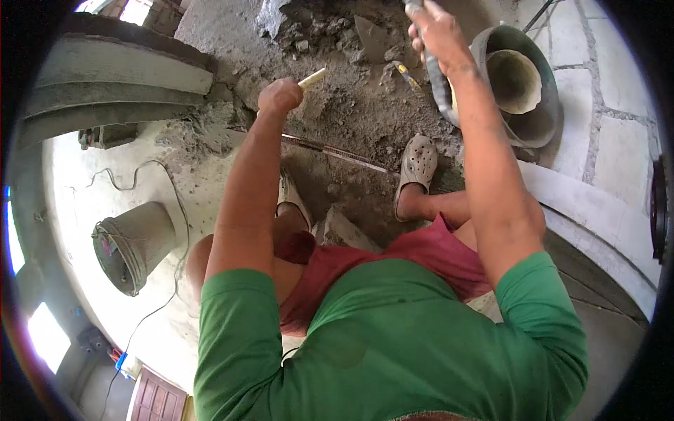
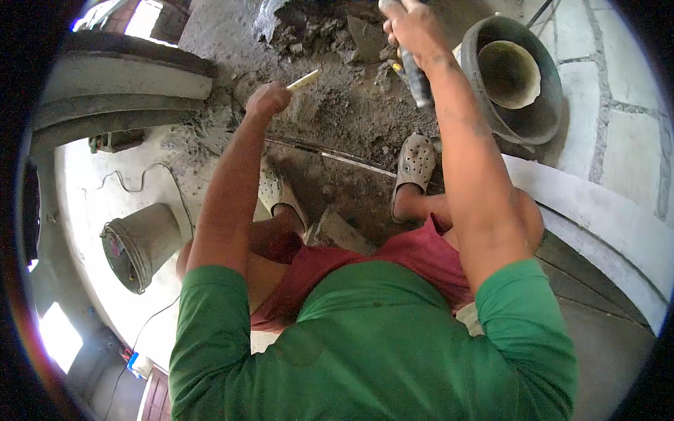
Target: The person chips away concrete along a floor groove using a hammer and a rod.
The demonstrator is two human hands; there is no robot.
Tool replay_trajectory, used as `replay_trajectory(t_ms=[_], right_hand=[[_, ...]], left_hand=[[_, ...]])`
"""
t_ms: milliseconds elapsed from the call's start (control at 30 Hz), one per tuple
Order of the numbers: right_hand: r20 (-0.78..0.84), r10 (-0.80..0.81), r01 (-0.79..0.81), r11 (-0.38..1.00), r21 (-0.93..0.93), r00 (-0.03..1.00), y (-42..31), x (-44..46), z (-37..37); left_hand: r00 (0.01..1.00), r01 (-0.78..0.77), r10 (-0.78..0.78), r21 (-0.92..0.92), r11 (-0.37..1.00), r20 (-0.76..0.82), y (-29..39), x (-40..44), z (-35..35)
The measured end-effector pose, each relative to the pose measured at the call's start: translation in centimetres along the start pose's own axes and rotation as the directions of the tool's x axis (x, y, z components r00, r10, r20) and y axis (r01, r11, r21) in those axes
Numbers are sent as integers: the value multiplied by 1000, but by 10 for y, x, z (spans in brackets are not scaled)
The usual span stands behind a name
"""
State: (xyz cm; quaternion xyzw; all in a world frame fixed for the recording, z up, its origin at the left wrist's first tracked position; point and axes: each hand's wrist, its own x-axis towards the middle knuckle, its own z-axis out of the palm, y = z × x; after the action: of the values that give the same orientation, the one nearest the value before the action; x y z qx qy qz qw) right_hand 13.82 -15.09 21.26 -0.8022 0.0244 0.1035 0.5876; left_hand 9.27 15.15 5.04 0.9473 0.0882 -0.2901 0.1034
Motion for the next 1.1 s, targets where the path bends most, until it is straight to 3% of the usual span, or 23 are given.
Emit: replay_trajectory(t_ms=[33, 100, 133, 167, 233, 300, 367, 400, 467, 500, 567, 633, 700, 767, 800, 900, 967, 1033, 1100], right_hand=[[3, 5, -5, 1000, 0, 1000, -17, -4, 7], [-166, -58, 60, 998, 8, 984, -41, -13, 26], [-197, 43, -32, 998, 60, 979, -27, -1, 34], [-62, 38, -36, 999, 35, 997, 26, 21, 34], [-73, 48, -62, 978, -199, 996, 91, 44, 59], [102, 164, -114, 918, -380, 981, 164, 52, 84], [268, 336, -221, 898, -381, 903, 169, 29, 91], [263, 335, -221, 897, -382, 905, 161, 27, 84], [323, 468, -372, 873, -317, 823, 143, 22, 72], [216, 501, -446, 857, -260, 838, 118, 15, 64], [97, 299, -277, 942, -190, 949, 152, 38, 49], [104, 287, -267, 948, -176, 952, 89, 22, 26], [113, 240, -227, 967, -120, 964, 90, 25, 16], [70, 187, -194, 974, 114, 980, 81, 26, 14], [69, 251, -255, 966, 47, 965, 69, 15, 13], [60, 284, -288, 954, 79, 957, 59, -8, 21], [107, 215, -223, 972, 71, 971, 70, -9, 24], [49, 174, -173, 984, -34, 984, 68, -15, 31], [27, 128, -125, 988, -89, 991, 59, -15, 32]], left_hand=[[1000, 2, -2, 0, 1000, 5, -1, 1, 0], [997, 20, -21, 8, 1000, 76, 1, 6, -1], [997, 24, -24, 7, 1000, 80, 1, 9, 0], [994, 40, -40, 11, 999, 99, 1, 14, 0], [991, 56, -59, 24, 998, 122, 4, 26, -2], [981, 30, -51, 116, 993, 185, 13, 36, -8], [983, 3, -31, 152, 988, 179, 24, 40, -14], [984, -15, -17, 179, 984, 177, 27, 43, -15], [973, -31, -16, 199, 980, 229, 15, 74, -4], [960, -53, -12, 223, 973, 279, 11, 85, 2], [960, -39, -18, 196, 980, 280, 11, 61, -19], [976, -23, 28, -25, 999, 214, 9, 44, -36], [979, -11, 22, -54, 998, 202, 0, 45, -15], [993, -68, 68, -7, 998, 97, -4, 31, -5], [990, -87, 84, 22, 996, 118, -4, 22, -1], [996, -75, 75, -7, 997, 54, -12, 2, 22], [999, -45, 44, 3, 999, 20, -11, -13, 24], [995, -53, 45, -82, 995, -92, -7, -25, 24], [996, -27, 20, -87, 996, -90, -3, -34, 25]])
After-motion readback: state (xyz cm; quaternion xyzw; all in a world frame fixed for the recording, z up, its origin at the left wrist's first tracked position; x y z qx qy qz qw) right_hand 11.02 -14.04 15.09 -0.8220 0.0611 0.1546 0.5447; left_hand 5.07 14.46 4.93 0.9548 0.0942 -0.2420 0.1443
